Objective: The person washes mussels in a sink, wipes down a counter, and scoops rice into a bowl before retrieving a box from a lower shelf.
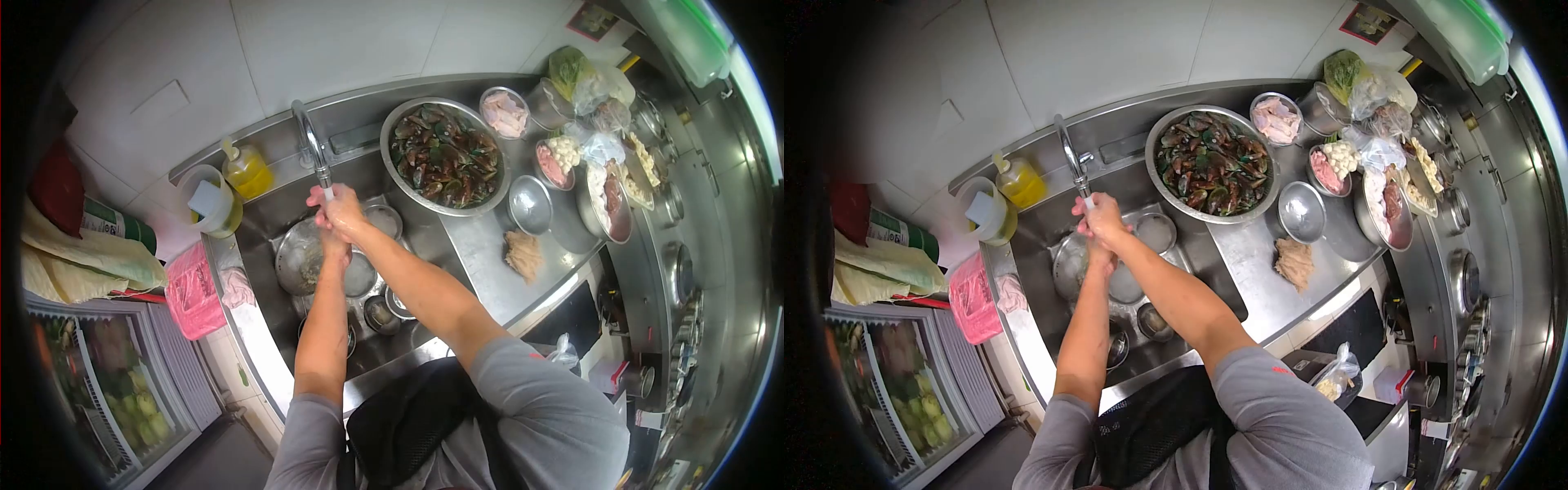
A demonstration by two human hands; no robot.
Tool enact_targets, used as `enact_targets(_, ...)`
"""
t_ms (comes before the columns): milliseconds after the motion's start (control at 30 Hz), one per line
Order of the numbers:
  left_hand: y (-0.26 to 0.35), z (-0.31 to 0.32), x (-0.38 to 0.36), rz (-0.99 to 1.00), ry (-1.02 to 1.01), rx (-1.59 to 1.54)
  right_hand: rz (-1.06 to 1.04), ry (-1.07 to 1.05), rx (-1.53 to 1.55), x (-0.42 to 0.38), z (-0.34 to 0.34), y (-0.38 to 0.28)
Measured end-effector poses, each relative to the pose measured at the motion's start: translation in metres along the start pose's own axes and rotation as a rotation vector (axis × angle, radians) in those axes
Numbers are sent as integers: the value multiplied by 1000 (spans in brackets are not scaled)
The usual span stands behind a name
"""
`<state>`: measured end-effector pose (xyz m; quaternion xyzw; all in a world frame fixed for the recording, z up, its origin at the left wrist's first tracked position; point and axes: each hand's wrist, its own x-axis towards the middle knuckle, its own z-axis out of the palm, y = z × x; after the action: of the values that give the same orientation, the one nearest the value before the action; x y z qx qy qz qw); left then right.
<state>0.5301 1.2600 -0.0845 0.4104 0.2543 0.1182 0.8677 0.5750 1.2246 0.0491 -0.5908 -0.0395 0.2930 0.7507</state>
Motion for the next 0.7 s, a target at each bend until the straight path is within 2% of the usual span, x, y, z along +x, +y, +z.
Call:
enact_targets(33,6,4,2,2,-61,-30,35,-54,-112,0,2,-4)
enact_targets(67,8,8,1,58,-12,-160,62,45,-146,-4,10,-10)
enact_targets(100,13,11,1,61,-10,-159,61,42,-146,-3,9,-9)
enact_targets(167,22,11,3,6,70,286,-304,113,-521,12,4,3)
enact_targets(200,24,12,2,13,84,286,-303,98,-518,15,3,4)
enact_targets(267,28,15,-6,114,112,504,-295,15,-1026,10,1,-5)
enact_targets(300,19,6,-1,80,120,635,-243,-82,-941,8,-2,-9)
enact_targets(333,16,5,-1,87,68,598,-226,-90,-1002,13,-3,-5)
enact_targets(400,19,6,3,101,26,559,-168,-36,-853,20,1,-6)
enact_targets(433,22,8,7,159,-5,457,-106,1,-728,23,1,-6)
enact_targets(467,25,10,11,216,-41,353,-106,-2,-729,27,5,-3)
enact_targets(500,28,11,15,213,-42,353,-18,38,-363,30,9,0)
enact_targets(533,34,12,16,150,1,187,70,78,4,34,7,9)
enact_targets(567,41,14,14,88,44,20,71,78,2,37,4,16)
enact_targets(633,43,12,13,73,67,-24,178,13,371,40,2,21)
enact_targets(700,29,6,13,38,134,-33,167,16,340,36,3,25)
